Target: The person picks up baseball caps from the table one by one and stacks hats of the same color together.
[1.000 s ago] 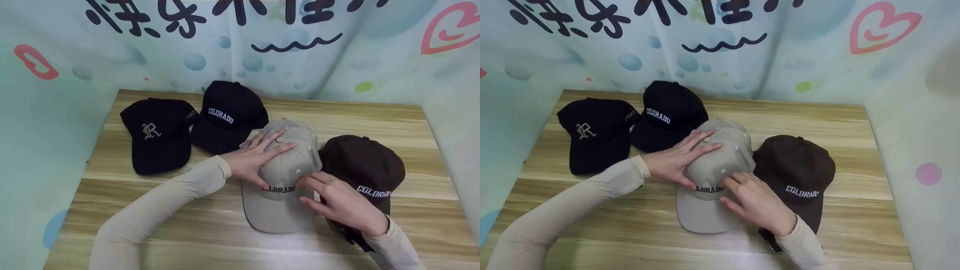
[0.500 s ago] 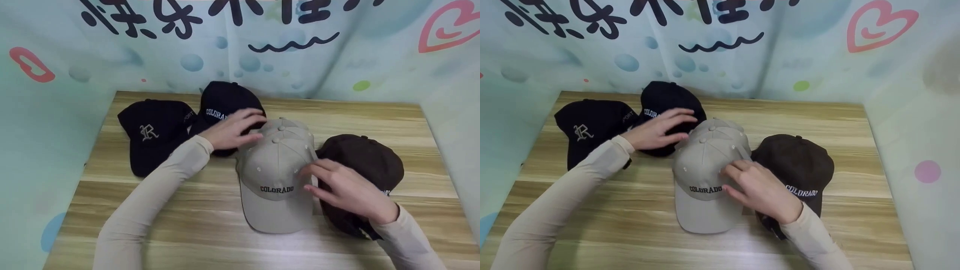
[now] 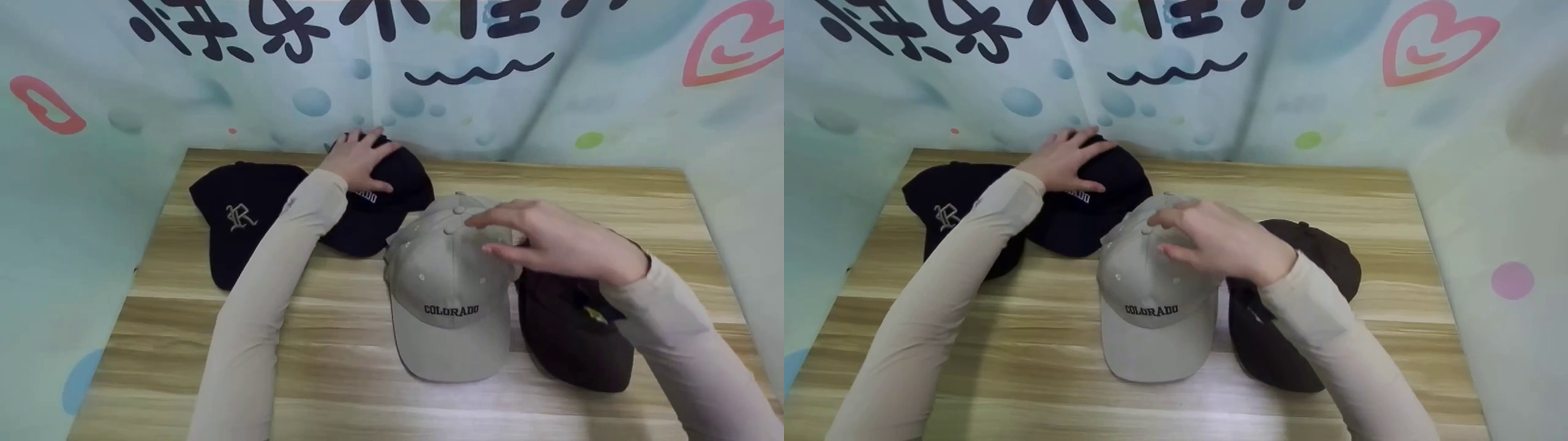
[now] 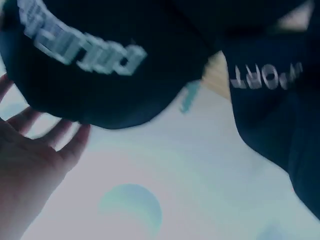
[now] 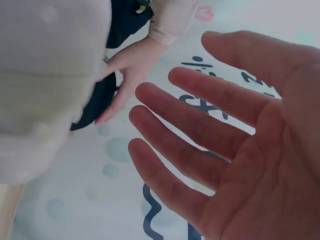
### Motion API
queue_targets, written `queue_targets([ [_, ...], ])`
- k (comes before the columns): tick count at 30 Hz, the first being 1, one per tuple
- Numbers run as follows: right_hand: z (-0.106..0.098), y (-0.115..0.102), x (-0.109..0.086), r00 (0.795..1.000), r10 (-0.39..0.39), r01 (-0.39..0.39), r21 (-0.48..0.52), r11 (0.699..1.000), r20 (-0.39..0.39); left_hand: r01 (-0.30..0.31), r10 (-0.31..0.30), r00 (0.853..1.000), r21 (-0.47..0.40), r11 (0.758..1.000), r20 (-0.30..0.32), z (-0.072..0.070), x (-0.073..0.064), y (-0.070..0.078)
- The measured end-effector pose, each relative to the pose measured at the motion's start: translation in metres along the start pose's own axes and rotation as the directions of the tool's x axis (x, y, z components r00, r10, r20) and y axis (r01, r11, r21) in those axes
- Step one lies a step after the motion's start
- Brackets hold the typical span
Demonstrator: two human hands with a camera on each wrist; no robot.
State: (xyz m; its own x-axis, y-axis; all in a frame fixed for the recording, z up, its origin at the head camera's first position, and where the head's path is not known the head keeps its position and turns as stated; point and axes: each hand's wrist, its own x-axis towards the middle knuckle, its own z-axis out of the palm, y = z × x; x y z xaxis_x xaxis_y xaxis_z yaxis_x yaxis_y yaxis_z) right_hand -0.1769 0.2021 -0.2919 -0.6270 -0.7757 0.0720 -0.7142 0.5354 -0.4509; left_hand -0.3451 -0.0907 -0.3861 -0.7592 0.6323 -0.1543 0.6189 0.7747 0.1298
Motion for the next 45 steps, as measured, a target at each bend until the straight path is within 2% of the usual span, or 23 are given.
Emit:
queue_targets([
  [3,-0.008,0.006,0.014,1.000,0.003,-0.004,0.031,1.000,0.023,0.020,-0.021,1.000,0.039,0.999,0.022,-0.001,-0.001,-0.010],
  [7,-0.012,0.018,0.027,0.997,0.039,-0.041,0.018,0.999,0.070,0.015,-0.018,0.999,0.072,0.997,0.032,0.002,-0.005,-0.018],
  [10,-0.011,0.027,0.033,0.994,0.061,-0.060,-0.009,0.998,0.091,0.025,-0.025,1.000,0.041,0.999,0.006,0.004,-0.010,-0.024],
  [13,-0.010,0.034,0.036,0.992,0.076,-0.074,-0.022,0.997,0.097,0.034,-0.035,0.999,-0.031,0.999,-0.025,0.001,-0.016,-0.028],
  [16,-0.011,0.041,0.037,0.991,0.088,-0.085,-0.032,0.996,0.101,0.049,-0.052,0.998,-0.098,0.994,-0.031,-0.008,-0.023,-0.028],
  [22,-0.014,0.048,0.041,0.984,0.133,-0.127,-0.052,0.991,0.121,0.054,-0.054,0.999,-0.105,0.993,0.003,-0.037,-0.038,-0.016],
  [28,-0.020,0.043,0.052,0.976,0.152,-0.145,-0.050,0.988,0.157,-0.009,0.012,1.000,-0.223,0.975,0.012,-0.056,-0.064,-0.005],
  [33,-0.023,0.033,0.066,0.981,0.125,-0.113,-0.088,0.990,0.147,-0.054,0.056,0.998,-0.227,0.972,-0.001,-0.073,-0.088,0.001],
  [37,-0.022,0.021,0.076,0.986,0.109,-0.096,-0.099,0.990,0.130,-0.105,0.096,0.994,-0.236,0.966,-0.050,-0.084,-0.105,0.005],
  [42,-0.015,0.005,0.083,0.995,0.034,-0.023,-0.107,0.994,0.098,-0.219,0.189,0.973,-0.285,0.933,-0.130,-0.090,-0.127,0.009],
  [45,-0.009,-0.007,0.084,0.995,-0.024,0.036,-0.116,0.993,0.096,-0.279,0.242,0.959,-0.342,0.898,-0.147,-0.091,-0.139,0.010],
])
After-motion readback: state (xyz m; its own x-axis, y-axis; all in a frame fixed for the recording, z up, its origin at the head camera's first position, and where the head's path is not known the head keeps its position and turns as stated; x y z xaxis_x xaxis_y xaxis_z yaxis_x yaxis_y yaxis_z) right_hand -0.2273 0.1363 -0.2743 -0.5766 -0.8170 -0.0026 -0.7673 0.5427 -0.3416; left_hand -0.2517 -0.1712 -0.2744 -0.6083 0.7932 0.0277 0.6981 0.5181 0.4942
